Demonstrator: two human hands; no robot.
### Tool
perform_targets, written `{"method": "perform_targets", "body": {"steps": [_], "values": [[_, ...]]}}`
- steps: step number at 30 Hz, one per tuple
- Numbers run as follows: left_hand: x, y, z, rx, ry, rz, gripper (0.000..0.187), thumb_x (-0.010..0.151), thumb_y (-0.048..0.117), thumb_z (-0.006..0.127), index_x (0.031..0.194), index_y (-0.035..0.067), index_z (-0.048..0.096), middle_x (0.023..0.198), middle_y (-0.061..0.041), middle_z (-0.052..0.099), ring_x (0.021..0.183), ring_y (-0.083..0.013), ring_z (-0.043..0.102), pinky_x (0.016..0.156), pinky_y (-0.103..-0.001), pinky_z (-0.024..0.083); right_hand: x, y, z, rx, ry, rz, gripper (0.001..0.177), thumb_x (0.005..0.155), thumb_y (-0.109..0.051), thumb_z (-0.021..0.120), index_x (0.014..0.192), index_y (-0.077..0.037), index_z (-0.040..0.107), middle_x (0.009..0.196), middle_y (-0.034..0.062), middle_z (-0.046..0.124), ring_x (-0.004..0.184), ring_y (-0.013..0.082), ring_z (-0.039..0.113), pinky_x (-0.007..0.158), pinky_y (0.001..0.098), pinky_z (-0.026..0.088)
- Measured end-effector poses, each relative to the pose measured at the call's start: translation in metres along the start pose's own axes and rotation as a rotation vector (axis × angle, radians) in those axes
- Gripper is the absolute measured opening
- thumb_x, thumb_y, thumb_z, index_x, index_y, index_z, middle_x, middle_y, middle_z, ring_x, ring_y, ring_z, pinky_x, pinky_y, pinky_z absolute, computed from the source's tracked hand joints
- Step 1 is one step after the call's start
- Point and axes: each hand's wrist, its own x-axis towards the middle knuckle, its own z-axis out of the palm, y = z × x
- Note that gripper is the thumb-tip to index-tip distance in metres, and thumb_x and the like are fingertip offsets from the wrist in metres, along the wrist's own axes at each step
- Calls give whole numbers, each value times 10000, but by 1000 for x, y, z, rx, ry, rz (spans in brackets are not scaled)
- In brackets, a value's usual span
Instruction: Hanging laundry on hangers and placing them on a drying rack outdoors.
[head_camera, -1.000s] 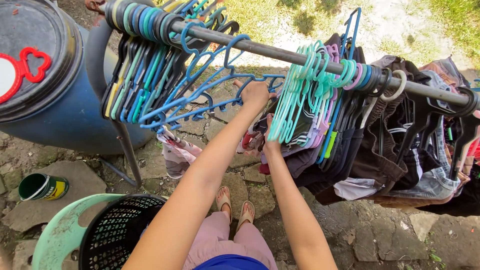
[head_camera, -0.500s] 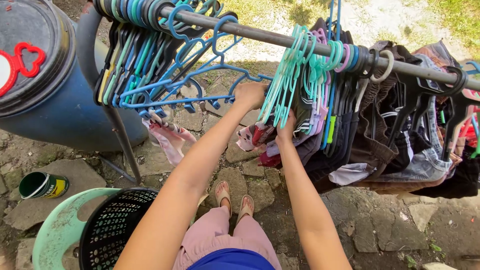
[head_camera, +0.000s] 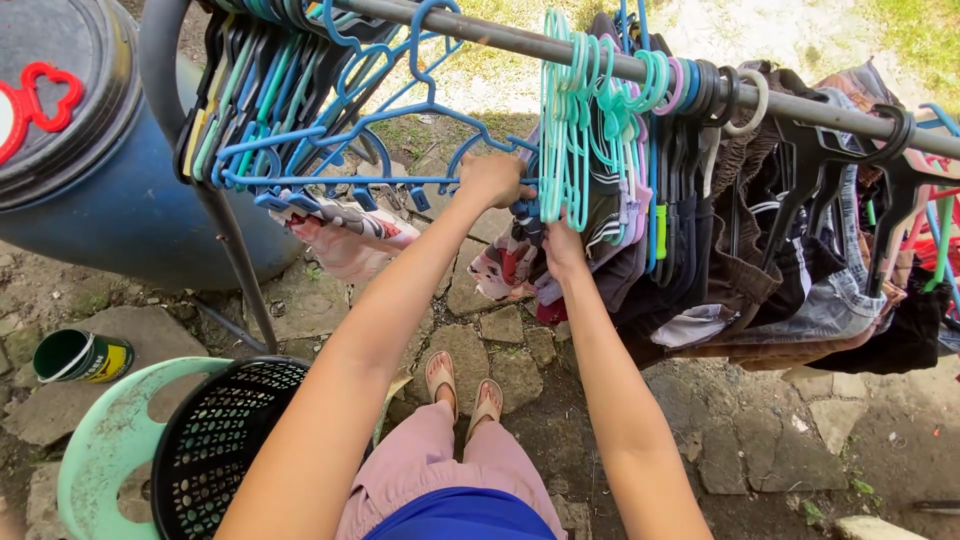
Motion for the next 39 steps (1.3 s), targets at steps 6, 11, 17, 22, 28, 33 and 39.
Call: {"method": "perform_targets", "body": {"steps": [6,11,17,22,28,33,39], "values": [[-4,-6,20,135,226,33,489,867,550,737,1099,120,731,1074,-131,745,1028,-313,708,933,-592,454,-6,-11,41,-280,65,9,294,1068,-317,570,1315,-162,540,1251,-49,573,1022,90,486,862,396,416],[-25,-13,32,254,418,46,542,815,505,776,1127,68,705,1138,-130,726,1130,-302,666,1010,-521,451,13,2,47,-151,-10,-83,441,1047,-321,610,1391,-209,358,1367,136,486,1182,244,471,954,508,387],[-102,-32,28,198,953,296,518,835,289,735,1257,0,654,1317,-156,659,1293,-333,588,1123,-444,401,-25,-39,75,-331,67,-88,692,1027,-480,548,1593,-347,173,1668,151,181,1494,292,278,1097,604,299],[-212,-63,46,-242,927,341,314,925,152,696,1218,40,678,1283,-130,656,1270,-334,607,1095,-440,462,-46,-35,84,-343,-66,-53,751,983,-519,536,1596,-377,127,1676,140,177,1508,283,281,1052,613,345],[-335,-123,120,-435,1055,-116,149,901,32,707,1034,64,766,1098,-90,719,1090,-278,653,963,-393,522,-83,9,127,-424,-216,5,743,994,-485,557,1593,-330,146,1639,124,285,1396,278,416,978,513,442],[-420,-171,196,-410,1100,-513,118,908,30,722,997,87,774,1026,-60,719,1012,-290,615,896,-392,512,-138,49,182,-490,-391,92,745,971,-461,579,1596,-317,201,1549,95,368,1239,215,515,897,424,489],[-483,-237,299,-431,1042,-873,138,926,69,671,1015,97,772,1022,-83,713,962,-319,604,876,-414,504,-182,106,242,-488,-464,97,758,963,-303,681,1516,-258,165,1396,64,436,1044,167,611,775,381,537]]}}
